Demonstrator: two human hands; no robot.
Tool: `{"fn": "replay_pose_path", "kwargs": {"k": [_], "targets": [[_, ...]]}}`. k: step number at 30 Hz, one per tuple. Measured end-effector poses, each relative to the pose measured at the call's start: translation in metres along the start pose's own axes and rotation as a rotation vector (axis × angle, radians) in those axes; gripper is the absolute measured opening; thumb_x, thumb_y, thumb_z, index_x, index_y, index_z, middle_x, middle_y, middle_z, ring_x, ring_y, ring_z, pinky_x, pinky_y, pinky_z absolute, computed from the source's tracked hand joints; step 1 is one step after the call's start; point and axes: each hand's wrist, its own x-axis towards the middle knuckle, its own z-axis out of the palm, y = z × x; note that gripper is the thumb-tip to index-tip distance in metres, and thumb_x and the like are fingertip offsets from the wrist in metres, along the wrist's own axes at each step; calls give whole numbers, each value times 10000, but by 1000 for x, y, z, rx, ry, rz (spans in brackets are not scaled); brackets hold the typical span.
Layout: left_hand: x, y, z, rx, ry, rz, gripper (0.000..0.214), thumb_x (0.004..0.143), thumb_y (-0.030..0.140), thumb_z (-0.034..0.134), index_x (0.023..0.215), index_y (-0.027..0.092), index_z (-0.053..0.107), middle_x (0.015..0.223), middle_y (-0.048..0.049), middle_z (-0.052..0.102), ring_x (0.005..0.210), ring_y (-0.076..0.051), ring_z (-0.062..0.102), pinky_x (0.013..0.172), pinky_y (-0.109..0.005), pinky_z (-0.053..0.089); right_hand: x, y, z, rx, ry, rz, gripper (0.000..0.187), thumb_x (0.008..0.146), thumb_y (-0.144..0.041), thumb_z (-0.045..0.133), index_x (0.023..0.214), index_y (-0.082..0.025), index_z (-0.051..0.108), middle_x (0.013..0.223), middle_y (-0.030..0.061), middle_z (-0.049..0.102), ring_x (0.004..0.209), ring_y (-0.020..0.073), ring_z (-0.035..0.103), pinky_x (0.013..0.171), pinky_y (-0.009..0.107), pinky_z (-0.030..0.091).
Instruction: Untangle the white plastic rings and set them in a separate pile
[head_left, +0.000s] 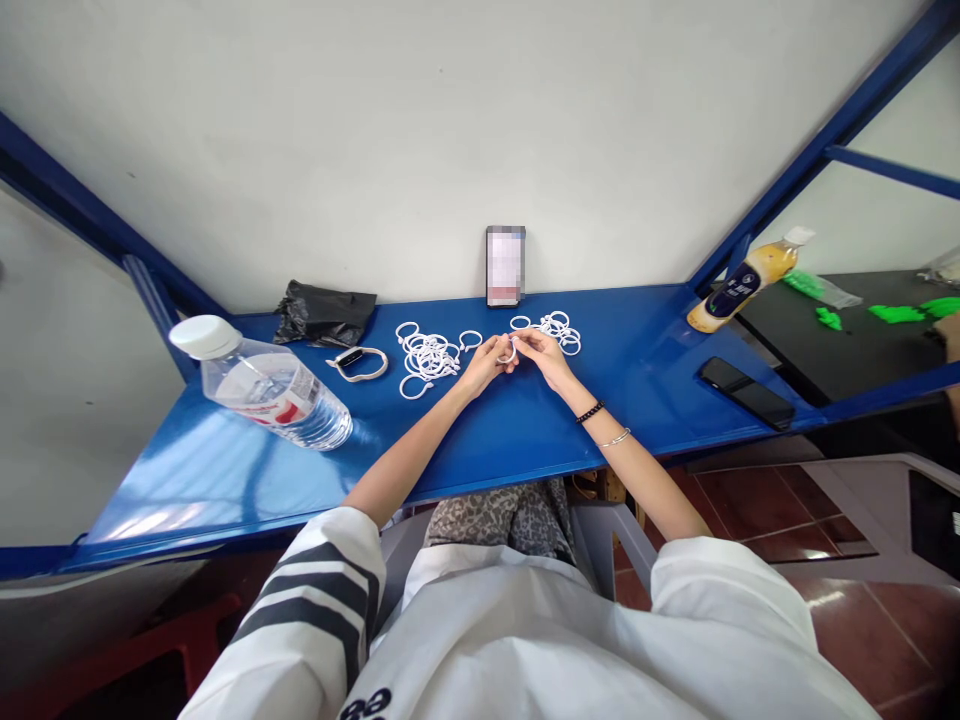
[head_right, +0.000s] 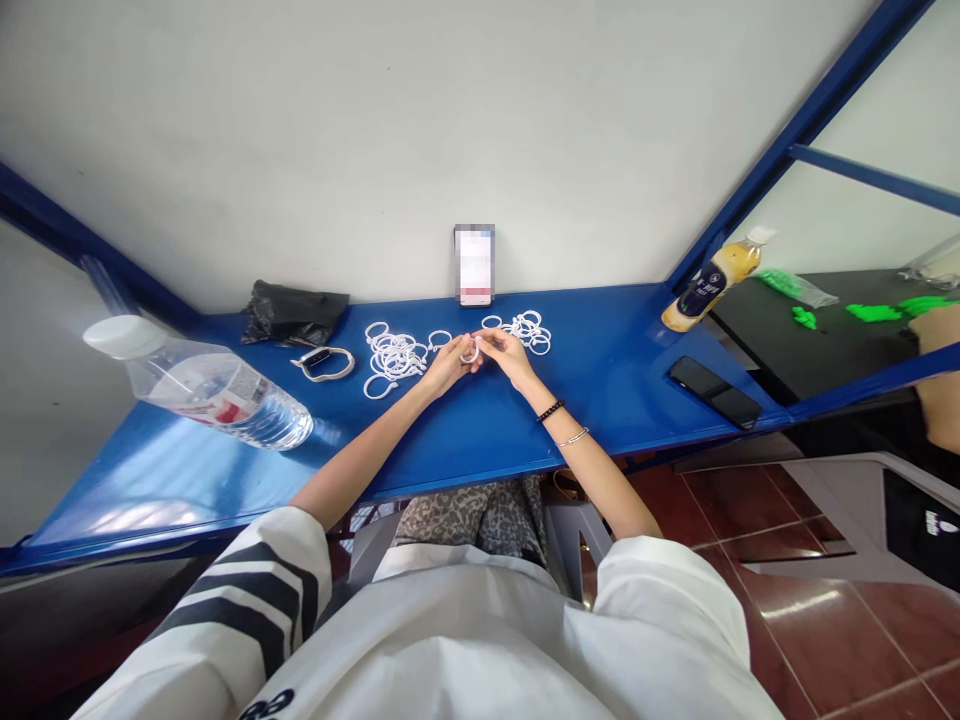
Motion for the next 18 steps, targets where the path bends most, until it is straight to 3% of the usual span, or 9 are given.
{"fn": "replay_pose_path", "kwargs": {"k": [3, 6, 18], "targets": [[0, -3, 1, 71, 26, 47, 511, 720, 506, 759, 998, 169, 495, 720, 26, 612, 568, -78, 561, 580, -228, 424, 2, 2, -2, 7, 92, -17, 350, 684, -503, 761, 870, -215, 687, 896, 31, 688, 864, 176, 619, 867, 327, 476], [1, -6, 1, 151, 59, 103, 601, 654, 461, 816, 1064, 170, 487, 703, 47, 603, 546, -74, 551, 561, -225, 420, 2, 3, -3, -2, 132, -23, 359, 667, -512, 769, 845, -211, 688, 948, 47, 698, 921, 193, 621, 880, 336, 480], [2, -8, 0, 195, 86, 122, 535, 711, 468, 765, 1088, 134, 584, 699, 6, 634, 545, -80, 553, 558, -227, 421, 4, 5, -4, -9, 148, -7, 350, 686, -516, 744, 847, -209, 689, 950, 52, 699, 952, 203, 627, 910, 342, 471]]}}
